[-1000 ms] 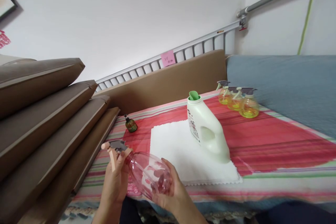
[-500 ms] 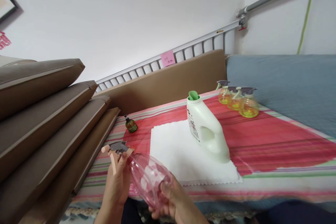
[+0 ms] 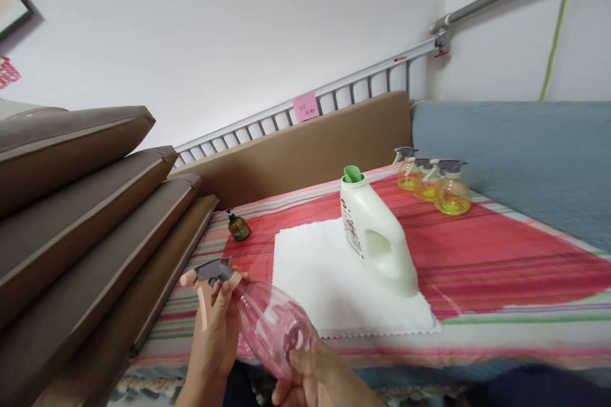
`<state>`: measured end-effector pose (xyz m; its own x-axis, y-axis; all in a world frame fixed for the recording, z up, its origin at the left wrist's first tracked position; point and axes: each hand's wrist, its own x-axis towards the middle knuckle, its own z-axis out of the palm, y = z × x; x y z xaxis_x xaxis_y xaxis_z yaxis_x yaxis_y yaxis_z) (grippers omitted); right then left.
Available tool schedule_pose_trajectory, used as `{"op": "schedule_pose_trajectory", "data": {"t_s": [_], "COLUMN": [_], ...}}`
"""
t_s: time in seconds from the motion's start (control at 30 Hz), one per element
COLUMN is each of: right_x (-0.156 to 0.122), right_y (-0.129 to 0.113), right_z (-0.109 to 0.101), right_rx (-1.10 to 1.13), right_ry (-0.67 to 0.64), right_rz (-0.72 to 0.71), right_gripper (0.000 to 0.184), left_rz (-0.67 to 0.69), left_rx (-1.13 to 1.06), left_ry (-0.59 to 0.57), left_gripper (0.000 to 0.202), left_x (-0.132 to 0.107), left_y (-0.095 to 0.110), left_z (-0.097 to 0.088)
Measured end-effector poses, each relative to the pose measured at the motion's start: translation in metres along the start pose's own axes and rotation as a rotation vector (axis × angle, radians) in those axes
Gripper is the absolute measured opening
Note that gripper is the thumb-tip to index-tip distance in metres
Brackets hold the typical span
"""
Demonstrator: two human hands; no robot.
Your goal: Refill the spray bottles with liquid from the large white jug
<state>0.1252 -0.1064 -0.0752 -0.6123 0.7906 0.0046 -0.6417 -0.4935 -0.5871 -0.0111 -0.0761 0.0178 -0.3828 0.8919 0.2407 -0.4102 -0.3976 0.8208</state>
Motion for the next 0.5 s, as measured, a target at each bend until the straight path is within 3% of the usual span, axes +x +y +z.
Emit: {"op": "schedule_pose_trajectory", "data": {"t_s": [0.2, 0.5], "right_x": [-0.0031, 0.0008], "right_y": [-0.0063, -0.0019], "right_z": [0.0015, -0.0009], "right_rx": [-0.108, -0.061], "right_ry": [0.024, 0.106], "right_rz": [-0.028, -0.088], "right_gripper": [0.077, 0.065], "left_rz": [-0.001, -0.020], "left_rx": [0.002, 0.011], "left_ry": [0.003, 0.033], "left_gripper": [0.052, 0.055], "left_x": [0.0006, 0.0004], "left_y": [0.0037, 0.0029], "left_z": [-0.0012, -0.0021]}}
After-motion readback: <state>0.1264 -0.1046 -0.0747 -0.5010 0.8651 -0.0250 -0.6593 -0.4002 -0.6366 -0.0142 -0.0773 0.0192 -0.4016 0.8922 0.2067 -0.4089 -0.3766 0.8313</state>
